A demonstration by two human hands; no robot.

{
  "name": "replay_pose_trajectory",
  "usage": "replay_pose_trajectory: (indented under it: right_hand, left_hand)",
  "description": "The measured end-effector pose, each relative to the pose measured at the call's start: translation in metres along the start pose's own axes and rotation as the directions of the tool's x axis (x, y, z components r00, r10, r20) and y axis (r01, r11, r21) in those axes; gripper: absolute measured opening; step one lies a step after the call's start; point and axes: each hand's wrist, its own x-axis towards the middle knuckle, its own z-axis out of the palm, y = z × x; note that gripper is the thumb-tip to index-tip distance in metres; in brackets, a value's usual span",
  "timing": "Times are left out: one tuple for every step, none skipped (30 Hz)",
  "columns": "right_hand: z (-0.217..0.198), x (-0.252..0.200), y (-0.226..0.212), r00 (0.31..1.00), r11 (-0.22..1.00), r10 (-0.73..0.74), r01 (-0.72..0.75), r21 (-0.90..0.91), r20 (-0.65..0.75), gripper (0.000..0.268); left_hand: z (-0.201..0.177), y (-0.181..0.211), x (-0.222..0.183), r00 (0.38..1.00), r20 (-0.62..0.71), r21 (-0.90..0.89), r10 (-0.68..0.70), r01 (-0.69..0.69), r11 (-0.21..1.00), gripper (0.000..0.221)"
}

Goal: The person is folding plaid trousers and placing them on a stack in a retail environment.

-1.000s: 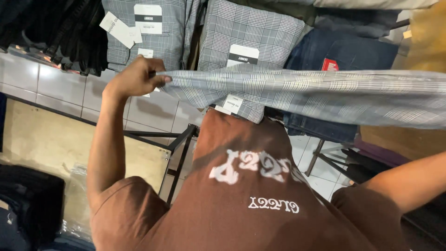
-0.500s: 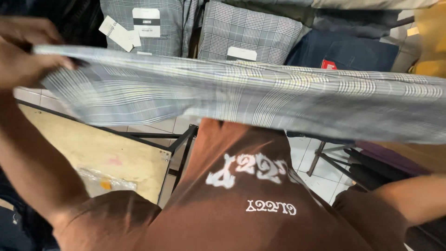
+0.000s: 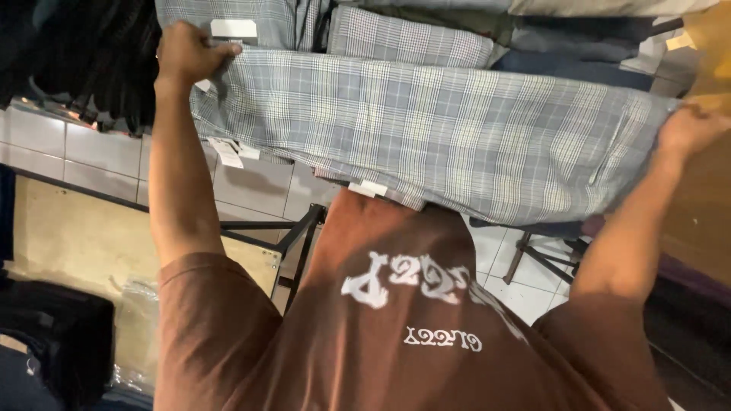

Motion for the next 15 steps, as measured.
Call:
replay_pose_trajectory:
  right_hand:
    - [-0.004,-0.002,-0.003,0.998,0.998,0.056,-0.056,-0.018,0.001,0.015]
    - [-0.008,-0.004,-0.005,0.994,0.993,0.111,-0.111,-0.036,0.002,0.018]
    - [-0.014,-0.004,-0.003,0.994,0.993,0.112,-0.111,-0.045,0.008,0.018]
    - [-0.020,-0.004,0.000,0.969,0.969,0.212,-0.226,0.101,0.130,0.030]
    - [-0.017,-0.003,-0.002,0.922,0.907,0.285,-0.348,0.238,0.263,0.043]
    - [-0.037,-0.005,-0.042,0.921,0.906,0.284,-0.349,0.238,0.268,0.043]
    - [-0.057,-0.004,-0.082,0.779,0.808,0.467,-0.568,0.155,0.419,0.029]
    - [-0.078,-0.003,-0.123,0.576,0.670,0.607,-0.741,0.037,0.547,0.050]
    - [-0.086,-0.005,-0.135,0.575,0.673,0.606,-0.739,0.031,0.550,0.050]
    - [-0.095,-0.008,-0.147,0.580,0.668,0.574,-0.740,0.079,0.578,0.041]
    - [-0.099,-0.009,-0.162,0.587,0.661,0.534,-0.739,0.133,0.608,0.036]
    - [-0.089,-0.012,-0.140,0.588,0.665,0.526,-0.735,0.134,0.615,0.036]
    - [-0.078,-0.015,-0.119,0.693,0.694,0.483,-0.676,0.248,0.536,0.021]
    - [-0.067,-0.018,-0.097,0.784,0.717,0.435,-0.599,0.355,0.444,0.025]
    - [-0.076,-0.012,-0.115,0.784,0.719,0.431,-0.598,0.356,0.447,0.025]
  left_hand:
    - [-0.006,0.002,-0.007,0.992,0.047,-0.157,-0.119,0.125,0.980,0.070]
    - [-0.012,0.004,-0.013,0.968,0.112,-0.304,-0.226,0.250,0.919,0.062]
    - [-0.016,0.008,-0.022,0.967,0.121,-0.306,-0.224,0.251,0.918,0.062]
    - [-0.020,0.012,-0.032,0.932,0.179,-0.486,-0.316,0.363,0.795,0.050]
    - [-0.027,0.014,-0.041,0.884,0.248,-0.633,-0.396,0.457,0.625,0.041]
    - [-0.026,0.014,-0.053,0.882,0.250,-0.630,-0.400,0.461,0.624,0.041]
    - [-0.025,0.015,-0.062,0.854,0.280,-0.660,-0.439,0.504,0.558,0.044]
    - [-0.024,0.016,-0.070,0.823,0.313,-0.685,-0.474,0.542,0.488,0.047]
    - [-0.030,0.023,-0.077,0.819,0.319,-0.683,-0.477,0.548,0.483,0.047]
    - [-0.037,0.029,-0.085,0.821,0.359,-0.768,-0.445,0.530,0.359,0.028]
    - [-0.046,0.034,-0.092,0.824,0.386,-0.834,-0.414,0.504,0.225,0.017]
    - [-0.049,0.038,-0.094,0.820,0.385,-0.834,-0.423,0.506,0.220,0.017]
    - [-0.053,0.041,-0.097,0.822,0.411,-0.828,-0.395,0.518,0.215,0.013]
    - [-0.057,0.045,-0.099,0.822,0.436,-0.822,-0.366,0.529,0.210,0.011]
    - [-0.052,0.039,-0.100,0.820,0.436,-0.822,-0.370,0.530,0.207,0.011]
